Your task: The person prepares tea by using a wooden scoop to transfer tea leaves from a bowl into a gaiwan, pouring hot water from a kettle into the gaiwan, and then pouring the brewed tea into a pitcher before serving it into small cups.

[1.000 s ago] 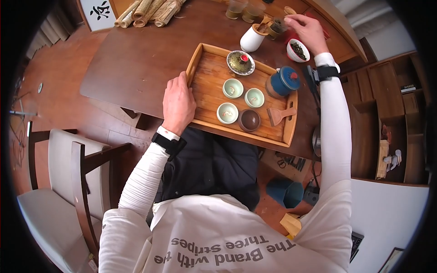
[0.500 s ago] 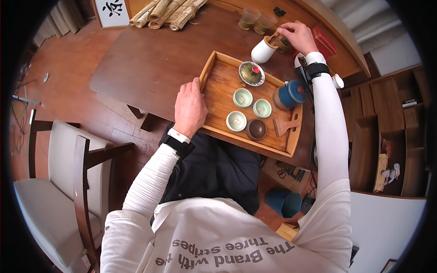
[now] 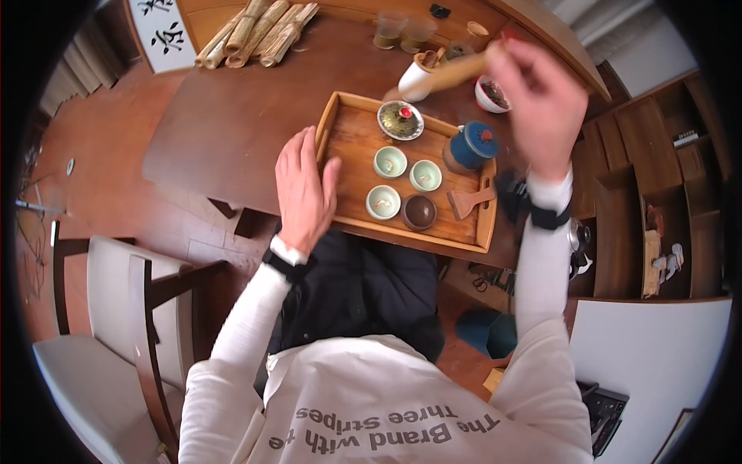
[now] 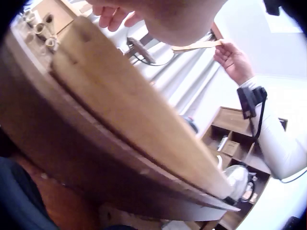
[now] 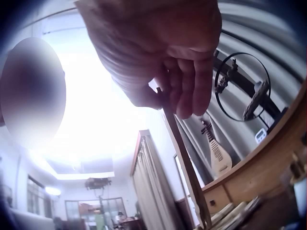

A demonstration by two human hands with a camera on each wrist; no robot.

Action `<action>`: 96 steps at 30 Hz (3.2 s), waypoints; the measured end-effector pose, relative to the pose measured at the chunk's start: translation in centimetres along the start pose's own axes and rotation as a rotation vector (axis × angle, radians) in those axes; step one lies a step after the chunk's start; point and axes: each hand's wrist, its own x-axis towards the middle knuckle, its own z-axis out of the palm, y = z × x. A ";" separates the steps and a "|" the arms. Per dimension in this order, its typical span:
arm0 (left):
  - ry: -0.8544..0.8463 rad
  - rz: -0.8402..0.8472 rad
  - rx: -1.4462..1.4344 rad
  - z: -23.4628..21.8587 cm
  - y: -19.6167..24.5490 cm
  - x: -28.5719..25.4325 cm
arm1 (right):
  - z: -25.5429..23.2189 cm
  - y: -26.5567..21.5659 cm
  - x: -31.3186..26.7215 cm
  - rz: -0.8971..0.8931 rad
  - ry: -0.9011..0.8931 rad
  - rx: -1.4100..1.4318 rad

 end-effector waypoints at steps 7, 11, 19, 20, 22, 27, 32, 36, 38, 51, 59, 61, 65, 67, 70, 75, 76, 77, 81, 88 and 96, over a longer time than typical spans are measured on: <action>-0.340 0.048 -0.571 -4.8 8.8 -2.8 | 2.0 -4.7 -16.2 0.618 0.016 0.613; -0.354 -0.189 -0.349 -4.7 6.0 -3.1 | -3.2 -2.9 -19.5 0.442 0.018 0.137; -0.192 -0.169 0.119 -1.5 -1.2 -0.9 | -20.9 4.6 -28.5 0.671 0.917 -0.536; -0.261 -0.249 0.112 -1.0 -1.1 -1.0 | -22.9 6.9 -30.6 0.731 0.847 -0.471; -0.189 -0.217 0.059 0.3 -1.4 -1.7 | -23.3 8.5 -32.6 0.858 0.754 -0.199; -0.183 -0.298 -0.036 0.9 -2.8 -1.6 | -20.0 10.1 -33.1 0.914 0.688 -0.049; -0.234 -0.354 -0.050 1.9 -2.7 -0.2 | -18.6 9.9 -32.1 0.987 0.580 0.152; -0.217 -0.359 -0.063 2.1 -2.6 -0.5 | -18.3 9.7 -31.4 0.966 0.746 0.414; -0.220 -0.354 -0.092 2.2 -2.8 -0.6 | -18.2 9.4 -30.6 0.989 0.780 0.440; -0.159 -0.312 -0.080 2.3 -2.6 -0.7 | -16.8 7.6 -27.5 1.029 1.059 0.367; -0.177 -0.339 -0.068 2.3 -2.9 -0.8 | -18.3 0.4 -21.7 0.955 0.759 0.530; -0.166 -0.301 -0.075 2.3 -2.9 -0.8 | -18.2 -0.7 -20.2 0.975 0.705 0.507; -0.158 -0.315 -0.054 2.4 -2.7 -0.8 | -17.9 -1.3 -19.2 0.964 0.449 0.560; -0.151 -0.323 -0.051 2.3 -2.7 -0.8 | -17.3 -1.9 -18.5 0.966 0.399 0.581; -0.141 -0.308 -0.077 2.3 -2.6 -0.9 | -16.8 -2.0 -18.1 1.003 0.281 0.547; -0.154 -0.328 -0.078 2.2 -2.5 -0.8 | -15.4 -2.4 -17.1 1.012 0.152 0.512; -0.158 -0.335 -0.073 2.1 -2.5 -0.8 | -15.1 -2.6 -16.7 1.036 0.137 0.446; -0.157 -0.342 -0.072 2.1 -2.6 -0.8 | -14.8 -2.8 -16.3 1.057 0.122 0.379; -0.157 -0.342 -0.093 2.1 -2.5 -0.7 | -14.9 -2.5 -15.6 1.049 0.004 0.310; -0.154 -0.342 -0.112 2.2 -2.7 -0.7 | -14.5 -2.2 -15.3 0.991 -0.169 0.214; -0.160 -0.358 -0.114 2.3 -2.8 -0.8 | -13.8 -1.7 -12.6 0.927 -0.298 0.019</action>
